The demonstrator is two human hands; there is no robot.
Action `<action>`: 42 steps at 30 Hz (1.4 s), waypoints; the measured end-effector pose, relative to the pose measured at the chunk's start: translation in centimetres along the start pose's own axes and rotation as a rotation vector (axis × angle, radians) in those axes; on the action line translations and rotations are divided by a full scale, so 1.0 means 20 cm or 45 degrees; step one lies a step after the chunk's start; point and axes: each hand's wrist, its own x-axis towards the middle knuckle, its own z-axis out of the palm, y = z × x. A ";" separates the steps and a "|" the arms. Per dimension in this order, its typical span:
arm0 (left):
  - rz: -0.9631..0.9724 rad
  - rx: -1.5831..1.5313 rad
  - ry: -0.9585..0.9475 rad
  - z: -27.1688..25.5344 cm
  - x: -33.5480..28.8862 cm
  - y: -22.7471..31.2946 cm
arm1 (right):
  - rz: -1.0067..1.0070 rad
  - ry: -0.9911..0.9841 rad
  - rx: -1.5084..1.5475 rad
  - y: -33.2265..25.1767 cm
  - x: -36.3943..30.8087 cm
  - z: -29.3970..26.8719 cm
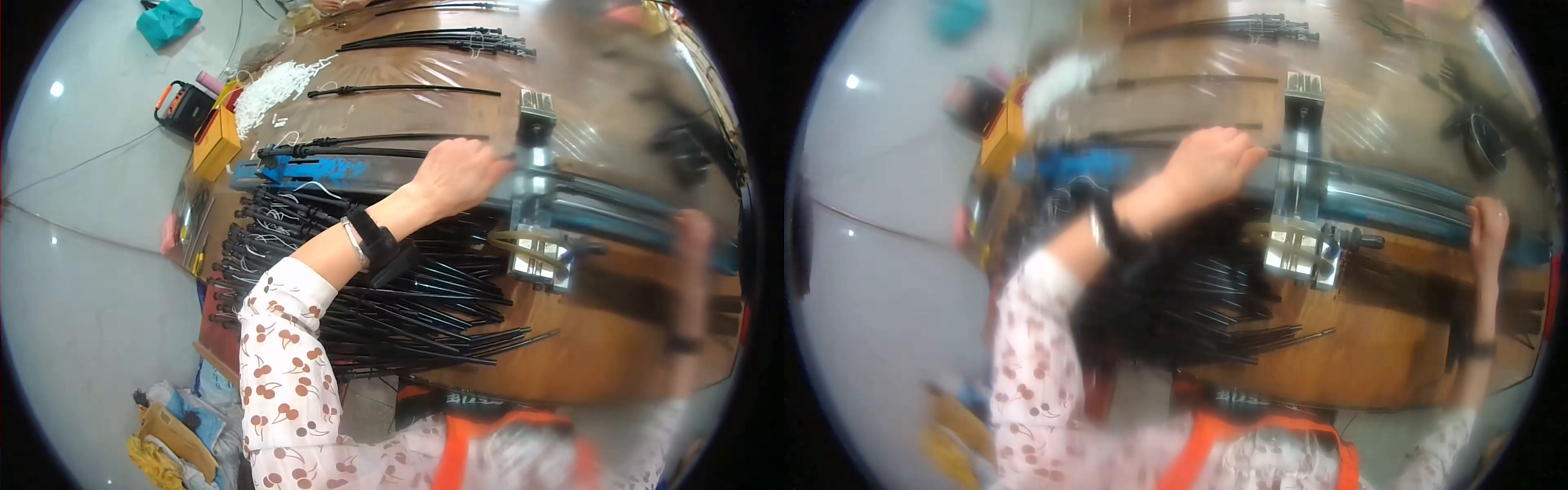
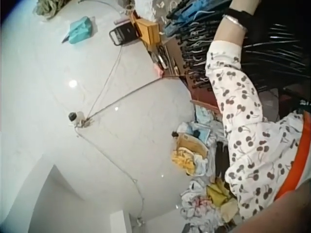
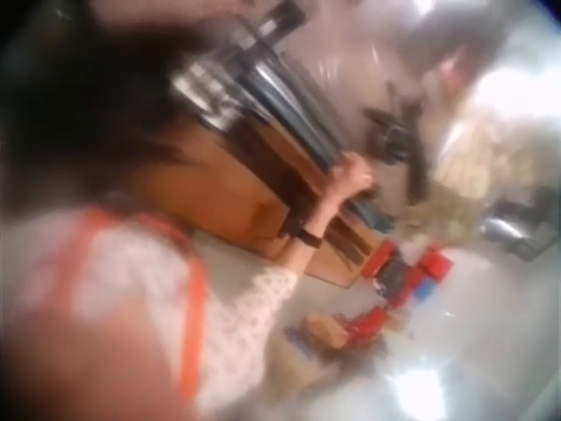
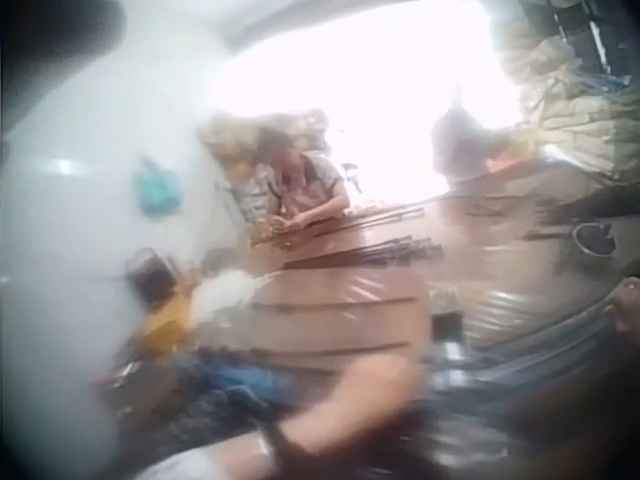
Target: The recorder is sorting and arranging long black rods on a metal jig at a workbench in a fabrication setting.
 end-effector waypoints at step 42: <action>0.469 0.348 0.100 0.00 -0.01 -0.43 | -0.296 -0.566 0.274 -1.02 -0.32 0.04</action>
